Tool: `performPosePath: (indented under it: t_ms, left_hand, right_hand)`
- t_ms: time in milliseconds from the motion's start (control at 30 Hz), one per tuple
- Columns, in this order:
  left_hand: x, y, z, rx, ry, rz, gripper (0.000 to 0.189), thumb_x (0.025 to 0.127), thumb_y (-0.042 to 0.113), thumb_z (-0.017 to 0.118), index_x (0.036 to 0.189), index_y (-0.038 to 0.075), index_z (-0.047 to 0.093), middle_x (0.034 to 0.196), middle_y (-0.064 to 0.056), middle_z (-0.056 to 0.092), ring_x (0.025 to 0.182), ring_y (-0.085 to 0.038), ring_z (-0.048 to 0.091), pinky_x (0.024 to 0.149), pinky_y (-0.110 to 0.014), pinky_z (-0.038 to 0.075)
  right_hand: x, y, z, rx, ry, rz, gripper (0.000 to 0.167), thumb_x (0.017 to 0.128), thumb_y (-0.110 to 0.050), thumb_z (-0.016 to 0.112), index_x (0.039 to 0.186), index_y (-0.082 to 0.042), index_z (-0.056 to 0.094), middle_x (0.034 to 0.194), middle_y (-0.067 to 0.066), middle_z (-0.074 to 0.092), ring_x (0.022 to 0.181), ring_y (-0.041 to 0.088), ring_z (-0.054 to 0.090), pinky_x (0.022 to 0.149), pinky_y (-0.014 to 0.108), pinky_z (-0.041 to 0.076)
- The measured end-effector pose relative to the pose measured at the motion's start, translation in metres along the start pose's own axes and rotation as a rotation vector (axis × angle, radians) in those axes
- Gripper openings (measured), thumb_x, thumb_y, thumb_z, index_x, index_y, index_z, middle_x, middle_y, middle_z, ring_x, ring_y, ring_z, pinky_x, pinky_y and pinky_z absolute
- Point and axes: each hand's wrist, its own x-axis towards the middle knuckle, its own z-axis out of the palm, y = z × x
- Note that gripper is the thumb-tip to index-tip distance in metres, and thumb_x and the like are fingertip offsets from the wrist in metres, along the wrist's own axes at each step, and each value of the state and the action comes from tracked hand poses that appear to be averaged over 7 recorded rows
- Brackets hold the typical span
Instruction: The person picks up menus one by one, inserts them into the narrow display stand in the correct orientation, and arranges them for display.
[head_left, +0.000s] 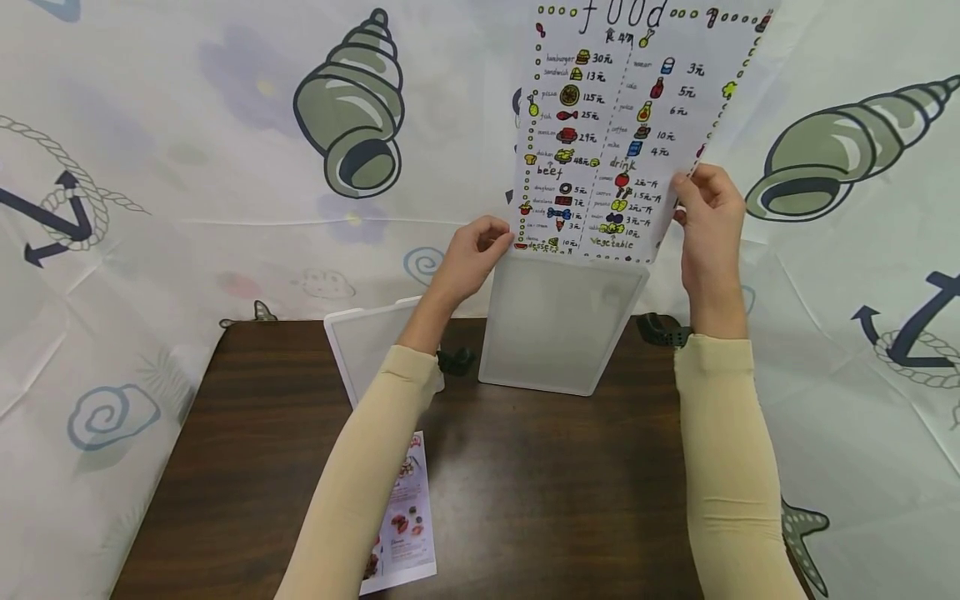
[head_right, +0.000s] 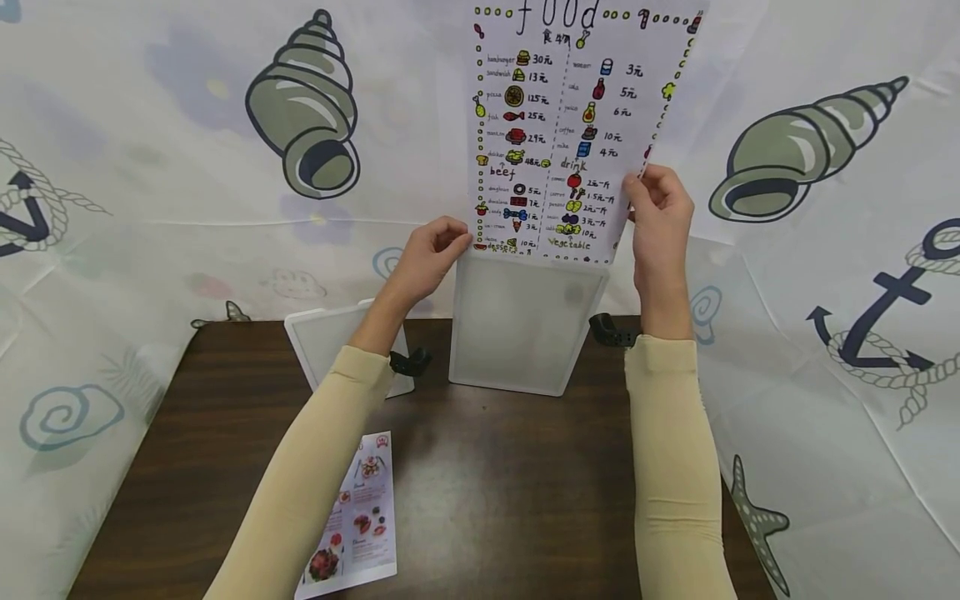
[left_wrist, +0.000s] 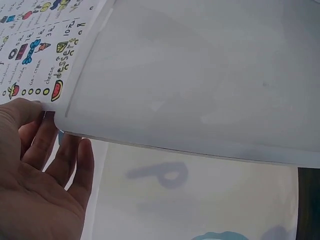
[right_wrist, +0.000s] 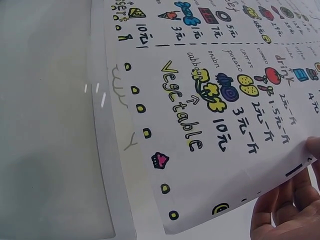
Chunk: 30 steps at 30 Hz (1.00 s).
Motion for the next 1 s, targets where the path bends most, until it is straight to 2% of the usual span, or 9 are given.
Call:
performPosePath:
  t_ms: [267,633,1000]
  left_hand:
    - [0.0017,0.0024,-0.002,0.016,-0.019,-0.008,0.024,0.109,0.023,0.066,0.123,0.004,0.071,0.122,-0.013,0.076,0.103,-0.021,0.065,0.088,-0.029,0.05]
    - [0.0003,0.0049,-0.004,0.045,-0.03,-0.023,0.022,0.109,0.023,0.065,0.122,0.007,0.071,0.122,-0.01,0.072,0.109,-0.023,0.067,0.093,-0.034,0.051]
    - [-0.0009,0.0078,-0.0026,0.056,-0.028,-0.04,0.021,0.11,0.024,0.064,0.122,0.009,0.072,0.123,-0.008,0.072,0.111,-0.022,0.066,0.091,-0.034,0.052]
  right_hand:
    - [0.0001,0.0001,0.0004,0.022,0.008,-0.002,0.022,0.105,-0.019,0.073,0.126,-0.013,0.074,0.121,0.001,0.069,0.111,0.017,0.061,0.088,0.027,0.045]
    - [0.0007,0.0002,0.004,-0.003,0.012,-0.017,0.021,0.106,-0.02,0.071,0.126,-0.015,0.074,0.119,-0.001,0.07,0.11,0.016,0.064,0.089,0.028,0.046]
    - [0.0014,-0.0005,0.0017,-0.022,0.01,0.001,0.021,0.106,-0.02,0.071,0.126,-0.015,0.074,0.118,-0.001,0.069,0.11,0.016,0.063,0.09,0.029,0.046]
